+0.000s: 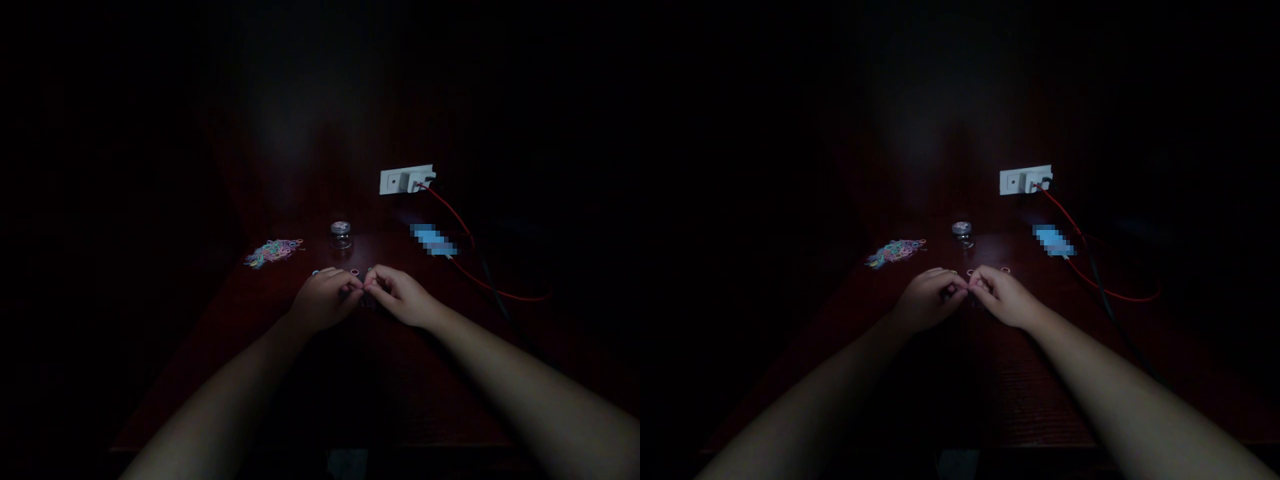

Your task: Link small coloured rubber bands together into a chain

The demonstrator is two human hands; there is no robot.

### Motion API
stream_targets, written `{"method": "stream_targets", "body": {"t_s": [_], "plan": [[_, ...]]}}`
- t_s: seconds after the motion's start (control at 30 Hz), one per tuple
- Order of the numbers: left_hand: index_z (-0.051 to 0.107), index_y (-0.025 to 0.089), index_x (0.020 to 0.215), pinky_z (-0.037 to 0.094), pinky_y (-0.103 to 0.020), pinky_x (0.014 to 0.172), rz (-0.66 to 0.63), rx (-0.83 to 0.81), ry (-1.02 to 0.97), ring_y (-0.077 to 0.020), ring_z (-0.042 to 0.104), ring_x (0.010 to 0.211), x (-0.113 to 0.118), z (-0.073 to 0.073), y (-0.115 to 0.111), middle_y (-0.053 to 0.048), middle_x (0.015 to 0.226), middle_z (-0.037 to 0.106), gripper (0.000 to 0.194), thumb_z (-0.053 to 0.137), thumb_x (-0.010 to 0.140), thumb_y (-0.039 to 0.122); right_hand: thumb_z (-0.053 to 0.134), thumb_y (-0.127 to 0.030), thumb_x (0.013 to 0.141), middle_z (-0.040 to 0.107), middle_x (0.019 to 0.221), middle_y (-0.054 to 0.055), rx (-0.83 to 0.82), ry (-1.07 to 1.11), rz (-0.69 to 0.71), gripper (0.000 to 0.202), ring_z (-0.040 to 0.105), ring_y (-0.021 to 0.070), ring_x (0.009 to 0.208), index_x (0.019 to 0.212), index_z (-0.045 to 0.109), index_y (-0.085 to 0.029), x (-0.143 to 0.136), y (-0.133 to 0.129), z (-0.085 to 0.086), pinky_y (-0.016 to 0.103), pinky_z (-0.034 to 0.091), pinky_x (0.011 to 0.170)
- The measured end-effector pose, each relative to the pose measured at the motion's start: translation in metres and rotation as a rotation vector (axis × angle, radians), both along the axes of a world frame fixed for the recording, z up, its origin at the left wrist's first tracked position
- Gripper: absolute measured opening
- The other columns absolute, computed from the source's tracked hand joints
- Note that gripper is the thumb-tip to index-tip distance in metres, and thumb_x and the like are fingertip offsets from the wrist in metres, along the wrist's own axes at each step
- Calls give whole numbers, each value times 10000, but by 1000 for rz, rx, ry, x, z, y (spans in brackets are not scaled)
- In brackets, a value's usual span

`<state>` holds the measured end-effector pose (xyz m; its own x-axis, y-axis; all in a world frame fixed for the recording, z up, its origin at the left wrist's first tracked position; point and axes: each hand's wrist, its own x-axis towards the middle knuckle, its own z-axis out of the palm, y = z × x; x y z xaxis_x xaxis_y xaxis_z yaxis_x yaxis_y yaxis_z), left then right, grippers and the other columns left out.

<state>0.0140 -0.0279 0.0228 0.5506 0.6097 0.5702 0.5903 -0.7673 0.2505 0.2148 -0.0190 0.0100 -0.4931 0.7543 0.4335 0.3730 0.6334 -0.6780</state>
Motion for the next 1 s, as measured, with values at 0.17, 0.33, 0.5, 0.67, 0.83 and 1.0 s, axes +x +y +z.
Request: {"method": "stream_targets", "body": {"t_s": [0.17, 0.33, 0.5, 0.67, 0.83, 1.0], "plan": [[608, 197, 821, 447, -303, 725, 30, 9, -3, -149, 565, 742, 0, -1, 0, -6, 765, 631, 95, 543, 859, 256, 486, -298, 897, 490, 678, -17, 8, -22, 8, 151, 443, 108, 615, 827, 534, -173, -1, -1, 2, 227, 367, 576], [609, 198, 815, 443, -303, 715, 37, 1, 5, -151, 569, 746, 0, -1, 0, -9, 762, 628, 96, 539, 857, 250, 482, -301, 898, 506, 696, -8, 11, -12, -1, 149, 455, 114, 624, 840, 533, -174, 0, -1, 2, 232, 375, 583], [620, 195, 816, 444, -297, 706, 49, -5, -5, -146, 563, 726, -2, 0, 1, -5, 752, 630, 74, 561, 840, 232, 489, -309, 894, 486, 675, -16, 35, -7, -4, 152, 432, 112, 600, 835, 531, -175, 2, 2, 0, 234, 363, 573], [633, 195, 832, 452, -290, 713, 40, 9, -30, -137, 560, 721, -2, -1, 2, 3, 754, 634, 79, 559, 845, 221, 486, -306, 900, 476, 678, -18, 22, 0, -10, 148, 428, 110, 601, 851, 532, -174, 3, 3, 0, 230, 361, 569], [640, 194, 830, 446, -293, 708, 40, 18, -17, -138, 553, 709, -2, -1, 2, 1, 736, 624, 93, 557, 850, 230, 483, -301, 901, 490, 689, -11, 32, -13, -23, 150, 440, 113, 611, 849, 536, -172, 4, 2, 3, 233, 366, 578], [642, 196, 833, 444, -297, 708, 44, 25, -14, -142, 554, 704, -4, -2, 4, 0, 731, 625, 97, 559, 850, 243, 465, -291, 908, 511, 696, -6, 51, -28, -28, 151, 449, 112, 610, 862, 543, -170, 4, 2, 2, 230, 362, 571]]}}
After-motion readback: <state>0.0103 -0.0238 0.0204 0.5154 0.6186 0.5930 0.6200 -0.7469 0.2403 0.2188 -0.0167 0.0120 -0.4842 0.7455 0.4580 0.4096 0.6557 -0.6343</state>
